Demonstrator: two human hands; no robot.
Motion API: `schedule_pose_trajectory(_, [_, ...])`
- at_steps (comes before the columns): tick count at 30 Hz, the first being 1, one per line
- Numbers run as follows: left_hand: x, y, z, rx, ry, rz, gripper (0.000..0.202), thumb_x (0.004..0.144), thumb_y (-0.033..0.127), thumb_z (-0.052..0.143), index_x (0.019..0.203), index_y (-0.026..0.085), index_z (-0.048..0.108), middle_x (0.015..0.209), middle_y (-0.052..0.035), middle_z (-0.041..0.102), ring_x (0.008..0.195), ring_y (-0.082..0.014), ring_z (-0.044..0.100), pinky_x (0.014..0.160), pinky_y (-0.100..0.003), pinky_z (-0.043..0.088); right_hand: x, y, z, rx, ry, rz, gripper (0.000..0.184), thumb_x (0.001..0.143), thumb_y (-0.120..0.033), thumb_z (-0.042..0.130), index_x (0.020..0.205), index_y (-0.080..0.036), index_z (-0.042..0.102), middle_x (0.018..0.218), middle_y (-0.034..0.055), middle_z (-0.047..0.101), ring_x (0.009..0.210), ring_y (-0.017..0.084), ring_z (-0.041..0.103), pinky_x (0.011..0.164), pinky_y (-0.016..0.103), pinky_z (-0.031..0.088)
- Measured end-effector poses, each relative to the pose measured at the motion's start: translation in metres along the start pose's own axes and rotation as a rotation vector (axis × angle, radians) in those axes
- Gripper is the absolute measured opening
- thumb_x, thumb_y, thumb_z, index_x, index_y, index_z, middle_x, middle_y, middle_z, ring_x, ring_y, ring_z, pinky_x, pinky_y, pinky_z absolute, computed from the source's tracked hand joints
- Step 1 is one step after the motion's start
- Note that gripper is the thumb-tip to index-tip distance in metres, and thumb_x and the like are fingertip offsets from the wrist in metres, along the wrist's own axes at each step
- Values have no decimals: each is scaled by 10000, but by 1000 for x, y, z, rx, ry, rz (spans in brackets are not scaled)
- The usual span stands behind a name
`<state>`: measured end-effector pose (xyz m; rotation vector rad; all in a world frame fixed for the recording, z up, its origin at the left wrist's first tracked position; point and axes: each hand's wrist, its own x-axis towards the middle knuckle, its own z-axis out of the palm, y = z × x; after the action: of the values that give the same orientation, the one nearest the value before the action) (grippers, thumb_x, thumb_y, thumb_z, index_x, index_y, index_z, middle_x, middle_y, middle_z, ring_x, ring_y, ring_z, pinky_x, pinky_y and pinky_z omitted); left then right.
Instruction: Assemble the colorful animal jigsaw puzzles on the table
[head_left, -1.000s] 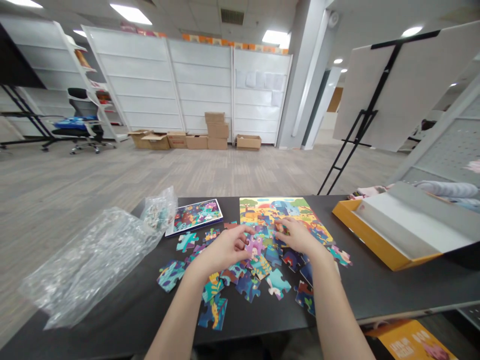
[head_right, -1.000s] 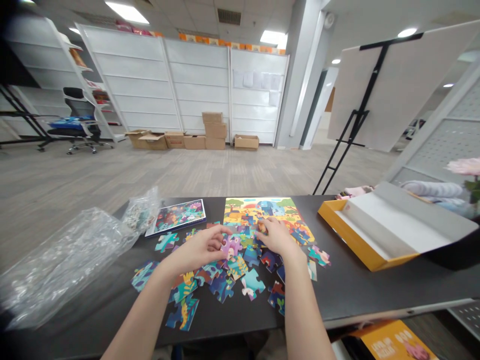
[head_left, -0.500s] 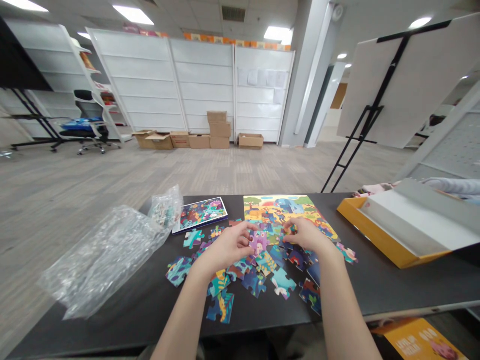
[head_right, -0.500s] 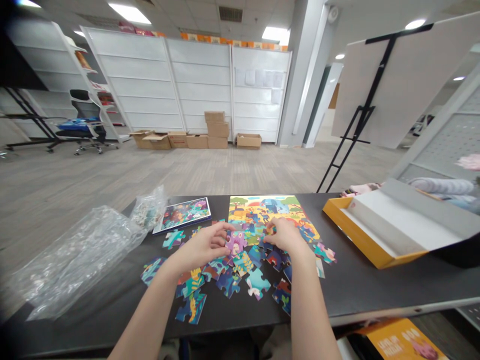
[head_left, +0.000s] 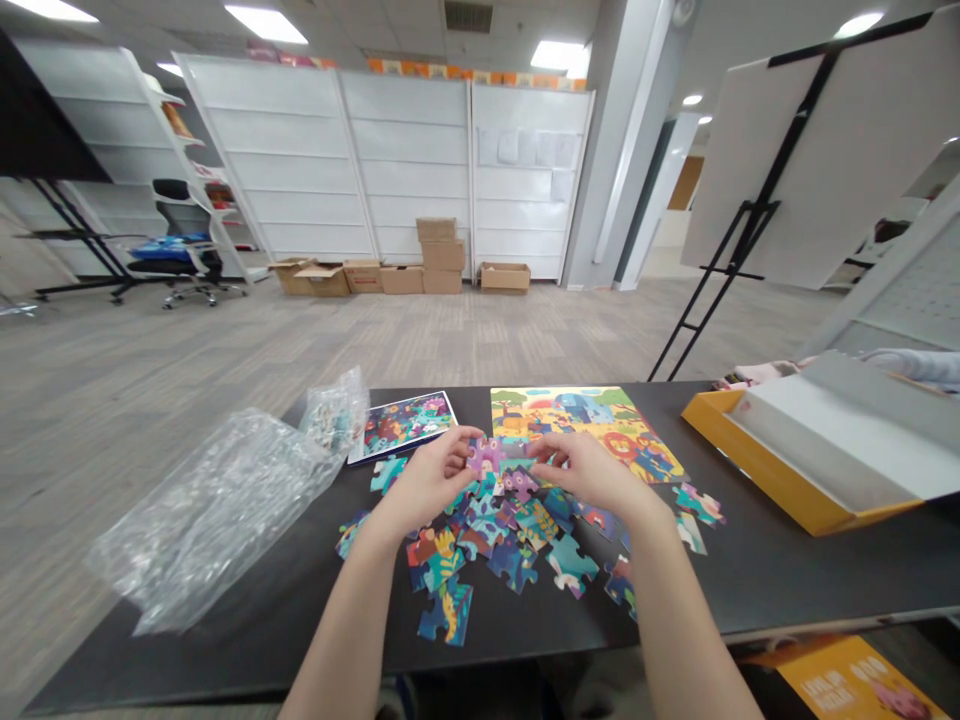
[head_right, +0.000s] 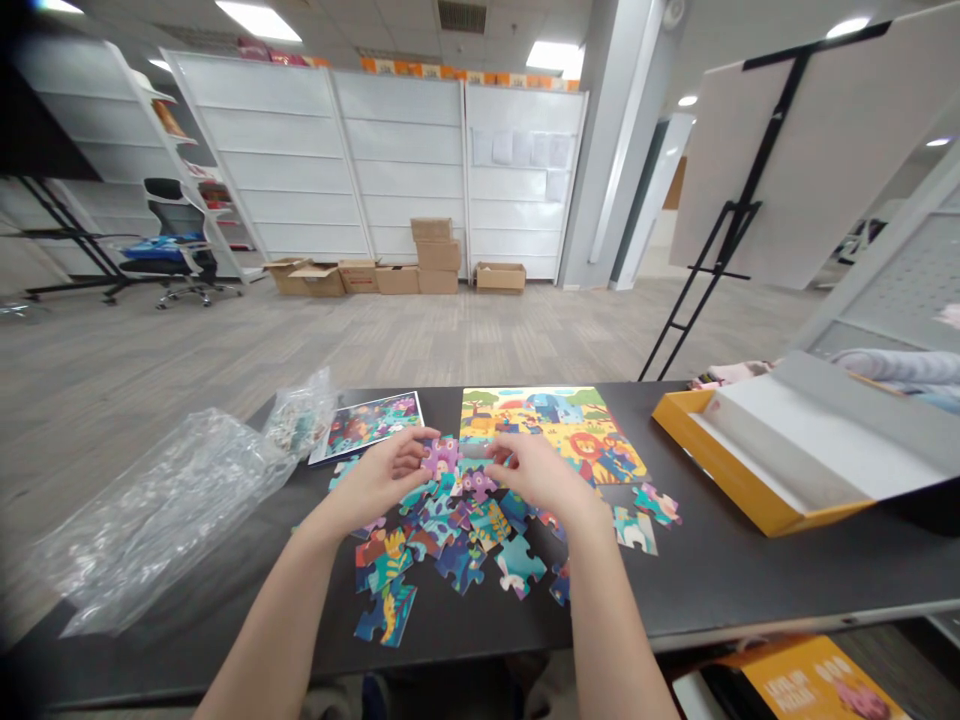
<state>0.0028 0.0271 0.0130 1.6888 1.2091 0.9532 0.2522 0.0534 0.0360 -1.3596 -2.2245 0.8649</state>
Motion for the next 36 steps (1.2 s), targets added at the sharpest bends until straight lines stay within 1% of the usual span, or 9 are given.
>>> schedule_pose_trajectory(3, [-1,-4,-8,16,104,15,424,824,269,613,1237,206,541,881,-4,600,806,-151,629,709,-262,503,5,-3,8,-45,-56,-23,127,842,-281,669,932,-216,732,822,24,738,710,178,645,651,281,464])
schedule_pose_trajectory(6, [-2,-4,-11,21,127,10,411,838,241,576,1245,208,533,899,-13,613,827,-158,633,688,-251,486,11,2,13,-157,-46,20,107,829,-237,673,913,-224,738,851,29,739,740,188,646,654,280,445])
schedule_pose_trajectory(9, [-3,-1,-11,47,99,-17,382,818,242,588,1196,199,560,861,-1,605,740,-142,609,654,-247,476,14,8,14,-260,-31,68,196,796,-215,706,987,-226,748,970,58,739,825,217,658,708,297,461])
schedule_pose_trajectory(14, [-4,-1,-9,5,-46,-44,392,779,261,637,1162,186,596,864,-8,617,735,-143,616,671,-263,504,14,13,18,-254,-67,2,407,769,-296,774,1170,-248,731,1176,100,679,1021,275,653,883,357,495])
schedule_pose_trajectory(18, [-7,-9,-14,26,-26,-80,416,765,283,663,1162,184,588,867,12,580,659,-109,592,640,-252,495,16,16,26,-254,-88,26,470,748,-329,802,1207,-267,719,1261,109,625,1069,293,641,911,376,495])
schedule_pose_trajectory(27, [-16,-15,-24,34,-4,-169,441,734,314,720,1131,199,565,847,47,508,615,-95,595,595,-234,479,17,9,23,-218,-79,61,410,688,-293,832,1041,-200,644,1063,77,649,904,234,620,722,305,454])
schedule_pose_trajectory(30, [-18,-15,-25,37,-2,-182,445,733,322,728,1127,198,565,881,35,510,629,-100,617,574,-222,467,18,14,23,-106,-75,72,377,689,-269,817,989,-208,597,939,37,668,844,207,623,665,278,436])
schedule_pose_trajectory(34, [-18,-15,-24,35,-3,-197,459,726,319,741,1135,202,568,959,9,539,655,-116,658,580,-229,478,21,23,22,123,-73,33,160,795,-217,682,910,-204,570,788,3,659,728,163,632,664,275,459])
schedule_pose_trajectory(36, [-17,-14,-22,21,-6,-191,437,727,301,735,1121,205,573,996,-1,564,686,-125,678,616,-242,500,23,24,21,256,-52,-7,119,819,-246,654,882,-202,563,740,-6,644,708,161,633,682,288,473])
